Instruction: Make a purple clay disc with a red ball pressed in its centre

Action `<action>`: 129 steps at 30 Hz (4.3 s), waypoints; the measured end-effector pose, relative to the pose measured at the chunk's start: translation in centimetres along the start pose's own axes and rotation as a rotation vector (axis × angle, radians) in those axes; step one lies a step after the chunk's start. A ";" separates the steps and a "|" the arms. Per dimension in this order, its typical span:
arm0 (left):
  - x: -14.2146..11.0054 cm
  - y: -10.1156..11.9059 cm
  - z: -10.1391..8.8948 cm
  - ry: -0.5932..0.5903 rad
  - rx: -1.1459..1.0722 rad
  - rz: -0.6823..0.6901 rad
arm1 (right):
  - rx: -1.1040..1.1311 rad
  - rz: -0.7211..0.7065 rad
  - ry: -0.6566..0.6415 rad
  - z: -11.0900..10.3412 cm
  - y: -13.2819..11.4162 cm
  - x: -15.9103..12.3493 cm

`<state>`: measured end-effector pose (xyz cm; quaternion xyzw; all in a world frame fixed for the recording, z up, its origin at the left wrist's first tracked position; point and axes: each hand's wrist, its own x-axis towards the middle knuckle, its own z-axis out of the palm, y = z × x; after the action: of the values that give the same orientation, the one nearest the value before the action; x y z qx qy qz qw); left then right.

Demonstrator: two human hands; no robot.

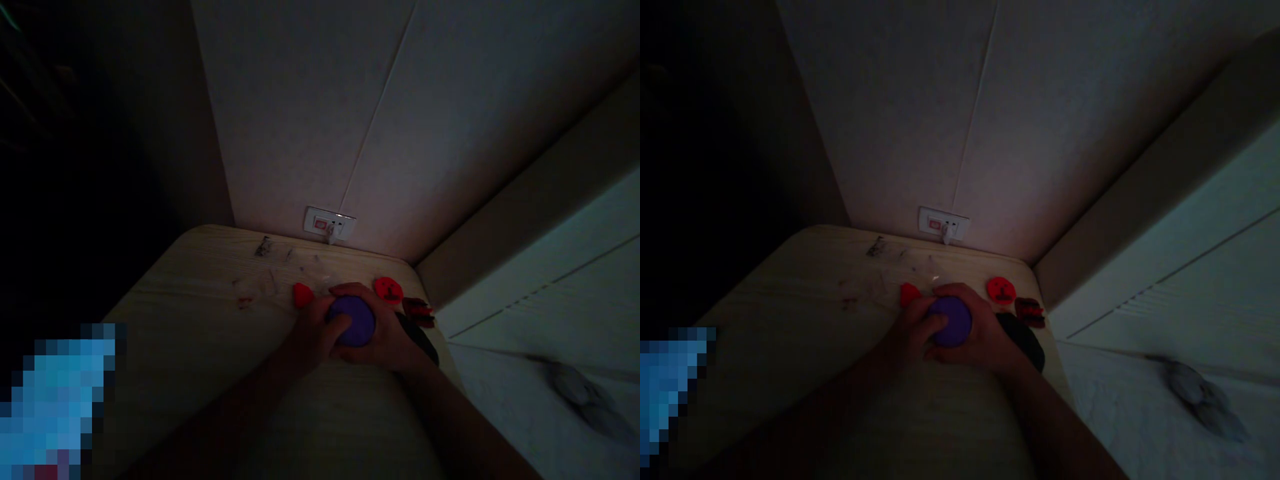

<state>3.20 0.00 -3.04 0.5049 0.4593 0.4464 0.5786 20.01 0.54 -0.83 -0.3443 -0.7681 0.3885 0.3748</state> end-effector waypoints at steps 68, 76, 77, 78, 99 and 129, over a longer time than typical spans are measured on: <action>0.1 0.7 0.3 -0.105 -0.240 -0.072 | -0.044 -0.005 0.158 0.7 0.0 -0.2; 0.4 0.4 0.7 -0.076 -0.398 -0.115 | -0.192 0.003 0.104 0.6 0.4 -0.4; 0.5 0.3 0.7 -0.079 -0.427 -0.116 | -0.213 -0.007 0.096 0.6 0.5 -0.3; 0.6 0.2 0.7 -0.072 -0.453 -0.119 | -0.226 -0.020 0.089 0.5 0.6 -0.3; 0.5 0.3 0.9 0.032 -0.516 -0.217 | -0.267 -0.058 0.119 1.1 0.8 -0.1; 0.5 -0.2 0.3 -0.032 -0.179 -0.080 | -0.349 -0.111 0.125 1.5 0.7 -0.4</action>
<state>3.62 0.44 -3.30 0.4396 0.4280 0.4542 0.6460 19.06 0.03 -2.13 -0.3845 -0.8171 0.2058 0.3771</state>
